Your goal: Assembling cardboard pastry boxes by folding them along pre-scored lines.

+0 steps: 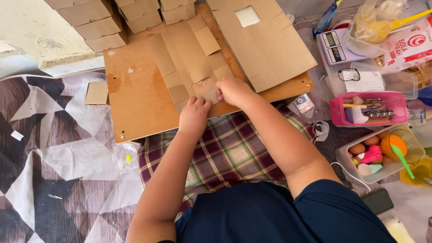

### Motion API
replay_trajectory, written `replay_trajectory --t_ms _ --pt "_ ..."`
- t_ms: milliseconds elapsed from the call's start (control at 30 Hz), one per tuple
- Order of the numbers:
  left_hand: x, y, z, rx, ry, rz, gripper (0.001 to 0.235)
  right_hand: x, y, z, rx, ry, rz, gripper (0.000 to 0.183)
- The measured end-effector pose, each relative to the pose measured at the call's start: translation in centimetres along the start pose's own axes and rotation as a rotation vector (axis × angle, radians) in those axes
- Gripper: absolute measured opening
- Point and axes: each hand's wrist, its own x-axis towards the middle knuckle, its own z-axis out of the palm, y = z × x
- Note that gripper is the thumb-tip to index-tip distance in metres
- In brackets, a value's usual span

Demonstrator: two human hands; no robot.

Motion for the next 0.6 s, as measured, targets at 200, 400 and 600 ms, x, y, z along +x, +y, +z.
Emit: replay_trajectory --t_ms 200,400,600 --pt "-1.8 0.3 -2.3 -0.111 0.137 0.104 0.042 -1.0 -0.8 -3.4 0.149 -0.076 -0.116 0.039" --pt "-0.9 2.0 0.6 -0.101 0.272 -0.083 0.029 -0.5 -3.3 -2.7 -0.229 -0.118 -0.012 0.048" --pt "-1.2 3.0 -1.7 -0.114 0.365 -0.123 0.027 3.9 -2.1 -1.1 -0.29 -0.293 0.052 0.071"
